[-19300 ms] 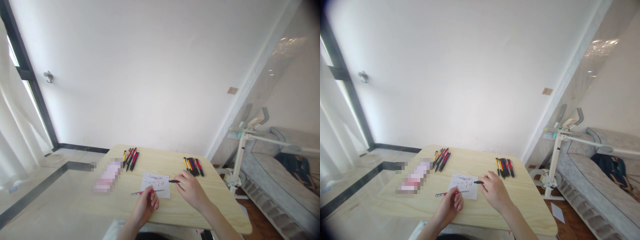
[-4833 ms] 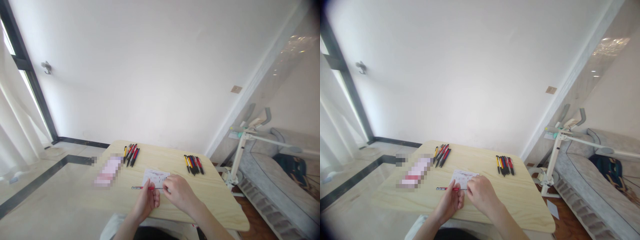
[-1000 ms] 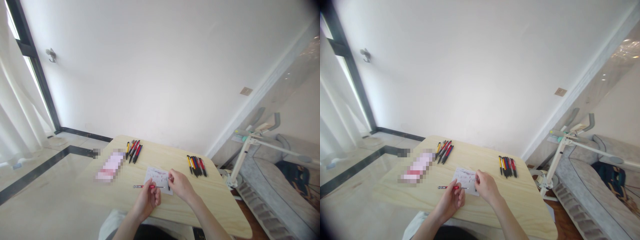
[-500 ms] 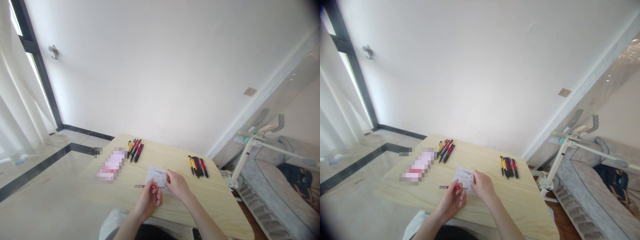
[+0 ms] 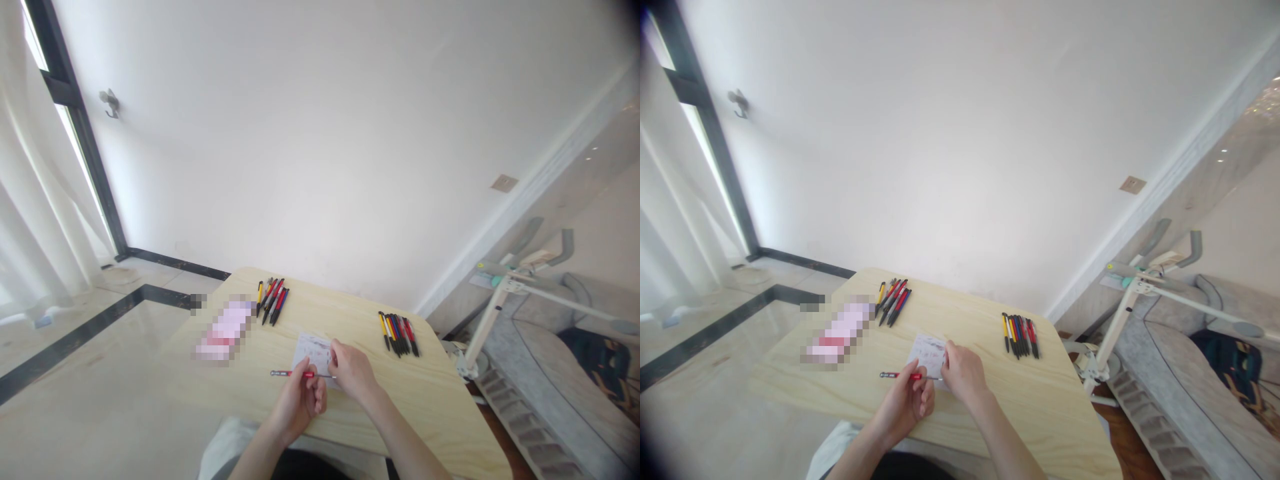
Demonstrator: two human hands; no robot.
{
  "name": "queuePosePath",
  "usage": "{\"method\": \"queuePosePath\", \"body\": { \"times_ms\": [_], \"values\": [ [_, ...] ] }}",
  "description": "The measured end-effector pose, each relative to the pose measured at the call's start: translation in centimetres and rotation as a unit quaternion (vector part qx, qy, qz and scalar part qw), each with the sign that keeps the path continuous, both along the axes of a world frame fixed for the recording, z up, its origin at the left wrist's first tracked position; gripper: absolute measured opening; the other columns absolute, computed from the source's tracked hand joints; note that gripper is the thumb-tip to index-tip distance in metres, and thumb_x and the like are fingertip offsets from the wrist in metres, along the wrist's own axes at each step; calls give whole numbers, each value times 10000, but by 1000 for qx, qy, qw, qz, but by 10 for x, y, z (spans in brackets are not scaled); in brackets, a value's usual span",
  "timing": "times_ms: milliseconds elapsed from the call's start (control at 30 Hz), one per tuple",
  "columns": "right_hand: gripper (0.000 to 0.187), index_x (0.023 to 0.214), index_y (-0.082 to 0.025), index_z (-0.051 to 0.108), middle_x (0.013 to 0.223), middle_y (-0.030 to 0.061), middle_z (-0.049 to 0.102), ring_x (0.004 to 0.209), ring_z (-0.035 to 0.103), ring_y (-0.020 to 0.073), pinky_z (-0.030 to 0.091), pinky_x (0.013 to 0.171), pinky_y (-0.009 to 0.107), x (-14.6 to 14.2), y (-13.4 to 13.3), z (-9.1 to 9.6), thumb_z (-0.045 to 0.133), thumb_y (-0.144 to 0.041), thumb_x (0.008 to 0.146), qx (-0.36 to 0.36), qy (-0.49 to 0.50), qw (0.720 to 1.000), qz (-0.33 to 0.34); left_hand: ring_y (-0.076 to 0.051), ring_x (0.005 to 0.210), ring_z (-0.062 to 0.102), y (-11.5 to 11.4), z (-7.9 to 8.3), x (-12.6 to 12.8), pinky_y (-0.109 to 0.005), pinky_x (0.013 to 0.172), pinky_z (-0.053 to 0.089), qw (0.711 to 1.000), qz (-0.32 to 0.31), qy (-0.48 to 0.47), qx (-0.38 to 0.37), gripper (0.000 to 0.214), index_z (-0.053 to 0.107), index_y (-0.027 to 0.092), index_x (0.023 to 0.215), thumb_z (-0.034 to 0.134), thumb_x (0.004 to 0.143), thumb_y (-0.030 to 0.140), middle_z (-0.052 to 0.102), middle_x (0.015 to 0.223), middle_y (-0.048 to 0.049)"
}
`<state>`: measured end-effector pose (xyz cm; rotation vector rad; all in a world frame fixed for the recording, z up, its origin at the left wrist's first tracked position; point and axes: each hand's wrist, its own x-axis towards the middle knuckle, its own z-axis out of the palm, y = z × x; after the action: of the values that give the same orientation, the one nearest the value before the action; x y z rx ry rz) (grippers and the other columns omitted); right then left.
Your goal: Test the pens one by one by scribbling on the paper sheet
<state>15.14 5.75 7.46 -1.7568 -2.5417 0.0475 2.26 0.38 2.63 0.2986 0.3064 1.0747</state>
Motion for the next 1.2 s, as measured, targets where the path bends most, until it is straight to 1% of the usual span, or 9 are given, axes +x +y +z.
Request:
{"method": "queuePosePath", "body": {
  "times_ms": [233, 533, 800, 967, 1200],
  "values": [
    [148, 838, -214, 540, 751, 10, 642, 695, 578, 154, 268, 558, 237, 0, 0, -2, 476, -110, 754, -4, -8, 1000, -6, -81, 365, 410, 0, -1, 0, -237, 443, 181, 1000, 4, 5, -1, 424, 319, 205, 553, 500, 778, 515, 467, 462, 45],
    [135, 829, -213, 537, 754, 10, 635, 708, 577, 154, 270, 564, 238, -1, -1, -2, 483, -117, 750, -4, -6, 1000, -2, -88, 361, 412, 0, -1, 1, -238, 443, 170, 1000, 7, -12, 4, 407, 332, 201, 544, 424, 838, 467, 482, 454, 31],
    [134, 822, -215, 535, 757, 11, 642, 706, 579, 156, 265, 557, 243, 0, 0, -6, 478, -120, 748, 2, -3, 1000, -7, -87, 362, 411, 0, -3, 1, -235, 442, 169, 1000, 9, -14, 7, 409, 324, 200, 546, 417, 840, 469, 480, 452, 29],
    [130, 817, -209, 539, 741, 16, 643, 684, 578, 150, 269, 555, 238, 0, 0, -8, 458, -120, 768, 9, 11, 1000, -15, -84, 355, 407, 0, -3, 1, -231, 438, 166, 1000, 9, -15, 2, 407, 327, 200, 552, 414, 839, 475, 478, 452, 32],
    [78, 783, -223, 521, 679, -12, 622, 626, 559, 137, 257, 521, 222, 6, 6, -11, 466, -168, 778, 27, 54, 998, -36, -85, 368, 414, -1, -3, 1, -224, 441, 177, 1000, 2, -26, 6, 393, 340, 199, 569, 373, 864, 457, 480, 462, 34]
  ]
}}
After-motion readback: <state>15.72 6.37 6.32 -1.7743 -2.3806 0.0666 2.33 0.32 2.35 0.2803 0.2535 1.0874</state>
